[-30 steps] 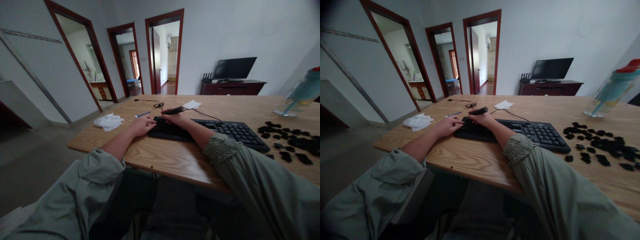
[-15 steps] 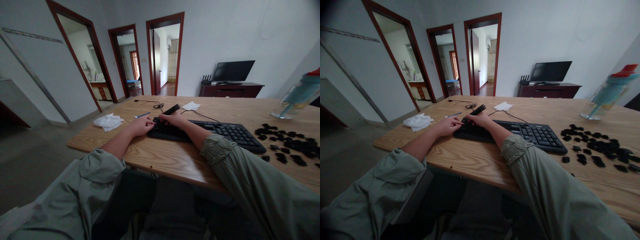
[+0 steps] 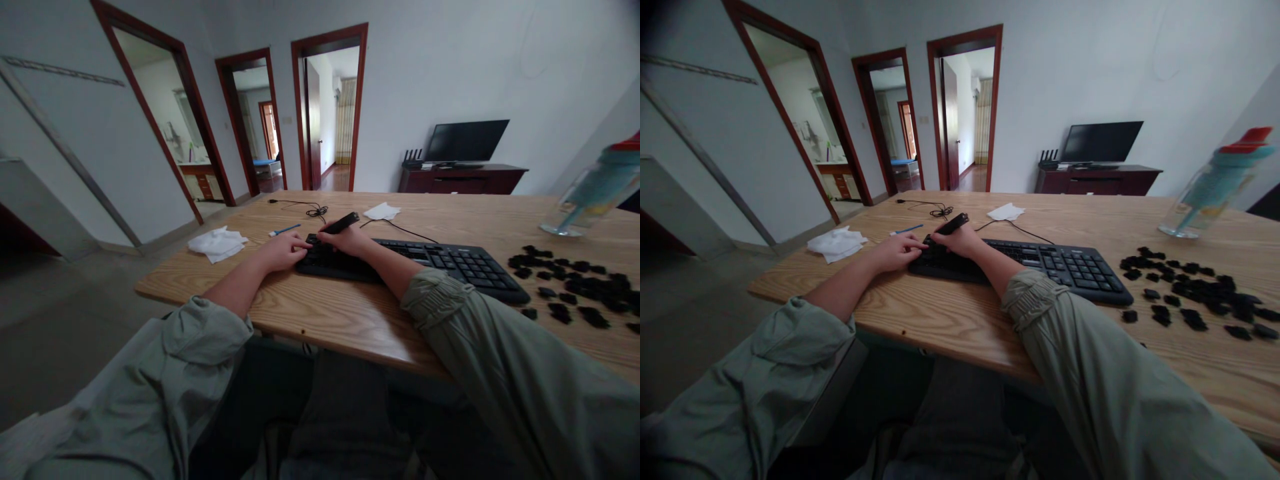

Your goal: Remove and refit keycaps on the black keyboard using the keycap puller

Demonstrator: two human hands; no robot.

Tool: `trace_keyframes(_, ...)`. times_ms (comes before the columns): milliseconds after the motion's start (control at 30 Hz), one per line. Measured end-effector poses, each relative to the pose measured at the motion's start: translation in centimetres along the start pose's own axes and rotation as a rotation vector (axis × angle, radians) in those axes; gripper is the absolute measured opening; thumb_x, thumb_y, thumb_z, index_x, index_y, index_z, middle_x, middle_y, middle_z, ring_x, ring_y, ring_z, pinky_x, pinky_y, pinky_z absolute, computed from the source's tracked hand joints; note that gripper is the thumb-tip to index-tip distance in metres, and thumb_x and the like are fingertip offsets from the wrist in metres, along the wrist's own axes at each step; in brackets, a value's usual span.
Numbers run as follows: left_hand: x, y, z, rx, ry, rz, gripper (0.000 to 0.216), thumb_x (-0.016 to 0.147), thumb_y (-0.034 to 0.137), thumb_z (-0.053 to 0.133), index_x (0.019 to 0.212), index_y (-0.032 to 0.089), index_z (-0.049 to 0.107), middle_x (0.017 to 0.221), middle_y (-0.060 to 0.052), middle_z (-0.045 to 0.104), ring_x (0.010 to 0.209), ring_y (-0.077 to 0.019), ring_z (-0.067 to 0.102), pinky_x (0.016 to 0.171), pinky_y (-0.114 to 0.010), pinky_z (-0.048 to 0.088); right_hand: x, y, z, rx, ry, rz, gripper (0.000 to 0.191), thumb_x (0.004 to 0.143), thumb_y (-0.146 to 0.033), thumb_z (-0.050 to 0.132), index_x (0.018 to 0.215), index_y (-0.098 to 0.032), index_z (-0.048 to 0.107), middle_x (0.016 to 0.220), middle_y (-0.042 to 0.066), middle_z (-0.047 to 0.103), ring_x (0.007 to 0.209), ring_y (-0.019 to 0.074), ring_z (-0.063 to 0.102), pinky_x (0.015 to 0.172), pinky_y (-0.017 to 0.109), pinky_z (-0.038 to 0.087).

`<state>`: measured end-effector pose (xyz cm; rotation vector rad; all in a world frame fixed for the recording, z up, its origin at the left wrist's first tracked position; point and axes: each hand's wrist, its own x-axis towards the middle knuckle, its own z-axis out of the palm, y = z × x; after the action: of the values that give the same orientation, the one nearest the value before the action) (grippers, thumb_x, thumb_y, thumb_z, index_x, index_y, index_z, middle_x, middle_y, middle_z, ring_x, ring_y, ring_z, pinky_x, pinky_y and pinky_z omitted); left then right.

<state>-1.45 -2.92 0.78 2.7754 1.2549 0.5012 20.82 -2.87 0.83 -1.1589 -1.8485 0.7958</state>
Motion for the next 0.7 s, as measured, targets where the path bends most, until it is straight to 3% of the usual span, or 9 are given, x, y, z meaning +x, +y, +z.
trace_keyframes(233,0.1,0.0,0.1,-0.011,0.013,-0.012,0.036,0.092,0.028,0.053,0.117,0.019,0.077,0.107,-0.009,0.069,0.096,-0.0208,0.064,0.093,-0.033,0.049,0.3,-0.1,0.3,-0.054,0.13,0.061,0.039,0.09,-0.048,0.064,0.065,-0.018,0.058,0.063,0.004,0.063,0.052,0.0129,0.054,0.049,0.025,0.046)
trace_keyframes(500,0.0,0.1,-0.1,-0.042,-0.011,-0.035,0.035,0.092,0.029,0.053,0.117,0.019,0.076,0.11,-0.008,0.069,0.099,-0.021,0.065,0.093,-0.031,0.049,-0.1,-2.9,-0.9,-0.037,0.056,0.137,0.021,0.083,-0.022,0.069,0.067,-0.017,0.056,0.065,0.002,0.061,0.045,0.0085,0.049,0.036,0.021,0.034)
trace_keyframes(633,-0.1,-0.1,0.0,-0.037,-0.01,-0.038,0.036,0.092,0.031,0.053,0.118,0.02,0.076,0.111,-0.008,0.069,0.099,-0.0209,0.065,0.093,-0.031,0.05,-0.7,-3.5,-1.6,0.003,-0.056,0.132,0.009,0.083,-0.019,0.072,0.089,-0.016,0.068,0.077,0.005,0.07,0.047,0.0077,0.052,0.035,0.018,0.034)
trace_keyframes(700,-0.1,-0.2,0.0,-0.031,-0.011,-0.032,0.037,0.092,0.031,0.052,0.118,0.021,0.076,0.111,-0.008,0.069,0.099,-0.0207,0.065,0.093,-0.03,0.05,-0.7,-3.2,-1.7,0.065,-0.081,0.149,0.025,0.082,-0.017,0.073,0.107,-0.018,0.069,0.084,0.005,0.072,0.05,0.0089,0.057,0.037,0.017,0.038)
